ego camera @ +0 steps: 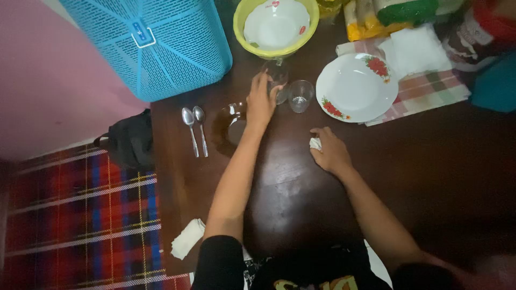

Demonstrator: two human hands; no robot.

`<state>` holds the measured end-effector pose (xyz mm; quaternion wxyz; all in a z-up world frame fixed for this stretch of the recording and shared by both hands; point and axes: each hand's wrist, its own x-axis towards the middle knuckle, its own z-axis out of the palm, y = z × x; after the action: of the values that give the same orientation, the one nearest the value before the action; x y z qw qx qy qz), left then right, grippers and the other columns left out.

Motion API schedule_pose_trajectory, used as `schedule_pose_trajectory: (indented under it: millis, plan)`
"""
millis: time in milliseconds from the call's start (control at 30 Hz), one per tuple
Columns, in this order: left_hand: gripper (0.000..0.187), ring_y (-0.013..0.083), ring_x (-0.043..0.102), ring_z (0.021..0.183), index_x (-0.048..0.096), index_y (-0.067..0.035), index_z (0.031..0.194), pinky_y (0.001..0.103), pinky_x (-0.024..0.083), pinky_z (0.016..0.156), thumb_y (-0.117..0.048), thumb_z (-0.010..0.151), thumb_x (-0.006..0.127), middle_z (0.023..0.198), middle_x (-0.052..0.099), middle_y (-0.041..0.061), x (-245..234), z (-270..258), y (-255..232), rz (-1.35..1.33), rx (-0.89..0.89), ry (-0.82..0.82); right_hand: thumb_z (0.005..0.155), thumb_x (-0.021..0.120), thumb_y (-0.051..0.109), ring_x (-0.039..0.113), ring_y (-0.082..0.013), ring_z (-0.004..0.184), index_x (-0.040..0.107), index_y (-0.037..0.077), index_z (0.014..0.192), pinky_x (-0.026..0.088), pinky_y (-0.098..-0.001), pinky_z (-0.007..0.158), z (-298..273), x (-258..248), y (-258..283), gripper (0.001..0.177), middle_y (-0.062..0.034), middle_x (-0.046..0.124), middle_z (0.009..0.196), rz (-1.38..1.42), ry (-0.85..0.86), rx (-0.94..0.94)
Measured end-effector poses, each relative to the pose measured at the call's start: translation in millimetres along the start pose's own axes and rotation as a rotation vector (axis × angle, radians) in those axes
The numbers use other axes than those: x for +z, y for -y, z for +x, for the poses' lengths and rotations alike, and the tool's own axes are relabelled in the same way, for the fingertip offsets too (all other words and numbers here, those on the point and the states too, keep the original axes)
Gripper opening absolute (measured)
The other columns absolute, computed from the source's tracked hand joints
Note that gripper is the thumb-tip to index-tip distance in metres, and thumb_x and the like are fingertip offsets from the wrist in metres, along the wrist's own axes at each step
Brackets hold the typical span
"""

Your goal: The person wipes a glass mug and a metal spoon with a white cloth on a wooden table. The person rotates the mug to wipe all sides and then wipes the spoon before placing both items back on the table.

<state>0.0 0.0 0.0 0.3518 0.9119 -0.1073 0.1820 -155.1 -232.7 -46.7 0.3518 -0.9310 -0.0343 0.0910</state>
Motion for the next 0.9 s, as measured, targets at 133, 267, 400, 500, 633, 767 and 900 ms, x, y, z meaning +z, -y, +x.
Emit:
schedule_pose_trajectory:
  millis: [133,267,400,500,633,767,900]
  plan:
    - [0.035,0.0527,0.072,0.128,0.057,-0.013,0.126,0.065,0.063,0.103,-0.032,0.107,0.080,0.138,0.063,0.022,-6.2,-5.2,6.6,-0.104,-0.018,-0.122,0.095,0.071,0.023,0.067,-0.0543,0.133,0.054,0.009,0.161,0.052,-0.0659,0.111,-1.5,-7.9,12.5,0.069,-0.0251,0.064,0.135,0.016,0.021,0.063]
    - [0.033,0.0504,0.063,0.135,0.061,-0.009,0.123,0.060,0.051,0.117,-0.026,0.105,0.084,0.131,0.062,0.021,-18.8,-7.9,15.0,-0.215,0.079,-0.471,0.093,0.074,0.024,0.070,-0.0550,0.130,0.049,0.009,0.158,0.056,-0.0662,0.107,-4.2,-10.5,24.5,0.071,-0.0260,0.070,0.132,0.055,0.019,0.218]
    - [0.041,0.0370,0.047,0.149,0.047,-0.012,0.132,0.051,0.029,0.135,-0.045,0.118,0.066,0.146,0.050,0.021,-39.6,-11.8,3.9,-0.587,0.038,-0.704,0.091,0.075,0.021,0.072,-0.0562,0.122,0.049,0.006,0.141,0.056,-0.0658,0.101,0.3,5.3,6.5,0.058,-0.0291,0.071,0.123,0.041,-0.026,0.216]
    - [0.048,0.0403,0.043,0.154,0.035,-0.027,0.151,0.064,0.051,0.120,-0.061,0.121,0.052,0.164,0.037,0.019,-63.5,-25.1,-23.7,-0.942,-0.302,-0.707,0.090,0.074,0.011,0.065,-0.0623,0.115,0.053,-0.001,0.126,0.050,-0.0662,0.100,11.9,28.3,-23.4,0.043,-0.0314,0.062,0.114,0.165,-0.157,0.046]
    - [0.038,0.0342,0.040,0.158,0.047,-0.020,0.154,0.051,0.028,0.137,-0.046,0.127,0.046,0.169,0.042,0.016,-93.4,-47.6,-69.7,-1.275,-0.392,-0.757,0.088,0.071,0.002,0.058,-0.0619,0.119,0.060,-0.008,0.122,0.046,-0.0616,0.105,5.8,47.2,-25.8,0.036,-0.0304,0.055,0.114,0.312,-0.236,-0.145]
    - [0.048,0.0422,0.074,0.123,0.052,-0.032,0.155,0.059,0.058,0.105,-0.062,0.118,0.045,0.145,0.070,0.017,-70.6,-94.3,-34.7,-1.628,-0.746,-0.372,0.103,0.064,0.014,0.063,-0.0451,0.132,0.068,-0.001,0.127,0.047,-0.0563,0.114,-25.9,16.2,40.2,0.029,-0.0230,0.064,0.137,0.644,-0.229,0.057]
    - [0.064,0.0435,0.078,0.121,0.065,-0.032,0.145,0.063,0.064,0.100,-0.080,0.103,0.066,0.144,0.076,0.014,-32.1,-136.2,-29.0,-1.752,-0.924,-0.263,0.120,0.048,0.039,0.047,-0.0342,0.152,0.044,0.003,0.169,0.038,-0.0494,0.127,-20.0,9.3,56.0,0.062,-0.0203,0.045,0.172,1.012,-0.293,-0.099]
